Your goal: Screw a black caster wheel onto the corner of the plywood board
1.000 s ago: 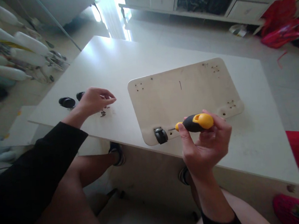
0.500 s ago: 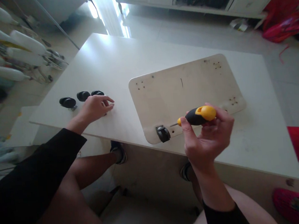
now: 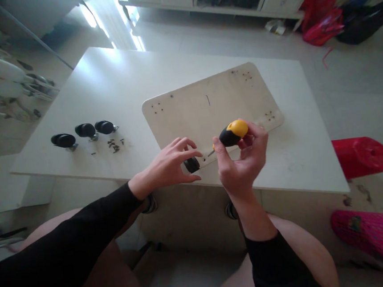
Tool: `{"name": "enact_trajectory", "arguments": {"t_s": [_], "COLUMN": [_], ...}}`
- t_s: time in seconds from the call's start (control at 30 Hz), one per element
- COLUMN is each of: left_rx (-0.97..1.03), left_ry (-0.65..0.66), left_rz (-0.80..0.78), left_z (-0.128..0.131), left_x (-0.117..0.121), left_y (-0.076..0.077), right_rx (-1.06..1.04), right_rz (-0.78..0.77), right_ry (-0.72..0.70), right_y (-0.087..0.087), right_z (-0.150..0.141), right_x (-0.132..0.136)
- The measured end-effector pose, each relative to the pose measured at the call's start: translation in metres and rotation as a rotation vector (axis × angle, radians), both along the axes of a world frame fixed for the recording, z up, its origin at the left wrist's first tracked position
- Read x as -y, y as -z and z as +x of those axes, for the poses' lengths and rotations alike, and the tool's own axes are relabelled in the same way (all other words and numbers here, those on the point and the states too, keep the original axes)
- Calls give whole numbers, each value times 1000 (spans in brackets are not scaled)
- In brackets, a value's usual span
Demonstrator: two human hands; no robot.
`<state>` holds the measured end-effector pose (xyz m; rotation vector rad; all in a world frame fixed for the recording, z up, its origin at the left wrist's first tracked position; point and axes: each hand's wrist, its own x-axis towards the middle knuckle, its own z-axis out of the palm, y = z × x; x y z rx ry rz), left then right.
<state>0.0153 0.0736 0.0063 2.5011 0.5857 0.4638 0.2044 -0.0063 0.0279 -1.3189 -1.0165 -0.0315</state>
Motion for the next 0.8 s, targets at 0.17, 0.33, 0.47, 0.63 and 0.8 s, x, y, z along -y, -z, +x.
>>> {"name": "enact_trajectory", "arguments": {"t_s": [0.17, 0.33, 0.47, 0.63, 0.8], "left_rx": [-51, -51, -115, -154, -115], "left_ry": [-53, -80, -44, -24, -24], "left_rz": [81, 23, -22, -103, -140], "left_z": [12, 7, -7, -26, -33], "left_x": [9, 5, -4, -20, -30], "left_y": [14, 8, 0, -2, -1], "right_rx": [20, 15, -23, -76, -105], "right_rz": [-53, -82, -90, -119, -115], "right_ry": [27, -2, -41, -81, -134], "right_y": [1, -2, -5, -9, -6], "right_z": [2, 1, -1, -2, -3], "right_x": [1, 1, 1, 3, 3]}}
